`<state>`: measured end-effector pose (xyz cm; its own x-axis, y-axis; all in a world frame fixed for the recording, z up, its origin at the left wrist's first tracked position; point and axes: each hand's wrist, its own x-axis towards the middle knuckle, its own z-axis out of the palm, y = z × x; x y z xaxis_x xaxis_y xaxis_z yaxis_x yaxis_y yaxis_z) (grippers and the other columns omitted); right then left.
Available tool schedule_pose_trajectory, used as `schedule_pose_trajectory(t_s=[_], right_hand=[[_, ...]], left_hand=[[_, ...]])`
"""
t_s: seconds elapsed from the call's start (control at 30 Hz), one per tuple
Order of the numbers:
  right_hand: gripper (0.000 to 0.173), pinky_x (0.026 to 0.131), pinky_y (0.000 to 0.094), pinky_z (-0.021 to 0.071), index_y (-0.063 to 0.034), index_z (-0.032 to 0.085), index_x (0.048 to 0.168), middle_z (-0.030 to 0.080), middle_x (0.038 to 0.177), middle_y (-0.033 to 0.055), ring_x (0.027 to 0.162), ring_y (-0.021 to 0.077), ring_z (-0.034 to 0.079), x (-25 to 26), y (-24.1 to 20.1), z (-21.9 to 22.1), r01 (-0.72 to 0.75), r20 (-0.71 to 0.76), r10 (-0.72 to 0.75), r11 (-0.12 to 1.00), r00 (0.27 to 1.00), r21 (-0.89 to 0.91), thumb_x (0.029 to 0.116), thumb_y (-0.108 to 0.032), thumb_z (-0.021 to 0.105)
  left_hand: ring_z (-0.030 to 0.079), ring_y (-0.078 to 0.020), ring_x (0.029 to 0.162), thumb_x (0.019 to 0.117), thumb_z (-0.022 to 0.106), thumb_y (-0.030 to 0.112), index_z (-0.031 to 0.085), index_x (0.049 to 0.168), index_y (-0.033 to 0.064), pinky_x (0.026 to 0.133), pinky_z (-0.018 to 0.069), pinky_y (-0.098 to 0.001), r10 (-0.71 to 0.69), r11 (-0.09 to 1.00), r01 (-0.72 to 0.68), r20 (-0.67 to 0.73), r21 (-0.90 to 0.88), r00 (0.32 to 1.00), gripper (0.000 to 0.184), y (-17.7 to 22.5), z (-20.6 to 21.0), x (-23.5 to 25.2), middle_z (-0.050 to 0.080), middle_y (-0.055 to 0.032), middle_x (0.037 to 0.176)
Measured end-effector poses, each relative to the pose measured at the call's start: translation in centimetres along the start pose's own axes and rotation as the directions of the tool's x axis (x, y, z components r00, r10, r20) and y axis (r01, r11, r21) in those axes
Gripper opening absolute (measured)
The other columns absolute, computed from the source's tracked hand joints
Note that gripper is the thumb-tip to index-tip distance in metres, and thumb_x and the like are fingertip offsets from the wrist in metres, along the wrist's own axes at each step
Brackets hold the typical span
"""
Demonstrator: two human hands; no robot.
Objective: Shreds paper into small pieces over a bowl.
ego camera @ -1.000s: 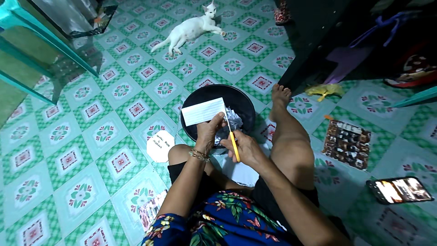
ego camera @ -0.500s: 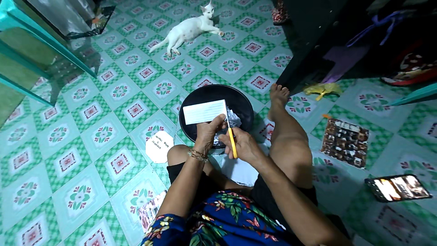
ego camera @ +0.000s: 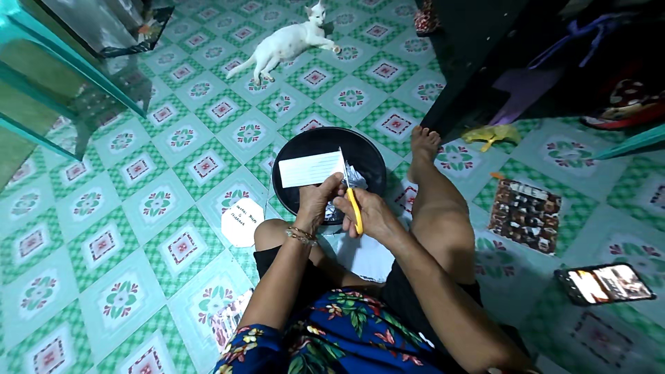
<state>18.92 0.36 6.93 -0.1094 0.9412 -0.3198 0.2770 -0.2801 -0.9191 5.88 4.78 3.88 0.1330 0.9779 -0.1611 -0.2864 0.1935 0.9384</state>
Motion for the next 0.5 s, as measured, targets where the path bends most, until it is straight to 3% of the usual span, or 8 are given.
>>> schedule_pose_trajectory(t_s=[0.23, 0.37, 0.5], right_hand=[[0.025, 0.046, 0.0169, 0.0482, 0.0026, 0.06, 0.112, 0.057, 0.056, -0.0008, 0.044, 0.0021, 0.054, 0.2, 0.23, -0.27, 0.002, 0.005, -0.003, 0.995, 1.0, 0.099, 0.1033, -0.021, 0.061], [0.02, 0.045, 0.0165, 0.048, 0.0008, 0.06, 0.101, 0.056, 0.054, -0.0018, 0.042, 0.002, 0.054, 0.51, 0.37, -0.39, -0.016, 0.018, 0.014, 0.986, 1.0, 0.163, 0.1036, -0.019, 0.061], [0.026, 0.051, 0.0195, 0.0524, 0.0015, 0.055, 0.107, 0.06, 0.06, 0.0015, 0.048, 0.0057, 0.059, -0.08, 0.48, -0.39, -0.051, 0.088, 0.04, 0.99, 0.995, 0.133, 0.1066, -0.025, 0.055]], left_hand=[[0.062, -0.0019, 0.058, 0.0974, 0.064, 0.01, 0.066, 0.099, 0.0149, 0.059, 0.0548, -0.0177, -0.022, 1.0, 0.022, -0.012, -0.016, 1.0, 0.006, -0.05, -0.01, -0.06, 0.067, 0.0062, 0.07], [0.061, -0.0028, 0.057, 0.0963, 0.064, 0.006, 0.066, 0.098, 0.0146, 0.058, 0.0542, -0.018, -0.004, 1.0, 0.004, -0.004, -0.031, 1.0, 0.009, -0.35, -0.09, 0.14, 0.066, 0.0057, 0.07], [0.062, -0.0016, 0.061, 0.1, 0.063, 0.011, 0.063, 0.103, 0.0155, 0.063, 0.0554, -0.0177, -0.072, 0.997, 0.067, -0.108, -0.048, 0.992, 0.006, 0.16, 0.29, 0.2, 0.065, 0.0075, 0.073]])
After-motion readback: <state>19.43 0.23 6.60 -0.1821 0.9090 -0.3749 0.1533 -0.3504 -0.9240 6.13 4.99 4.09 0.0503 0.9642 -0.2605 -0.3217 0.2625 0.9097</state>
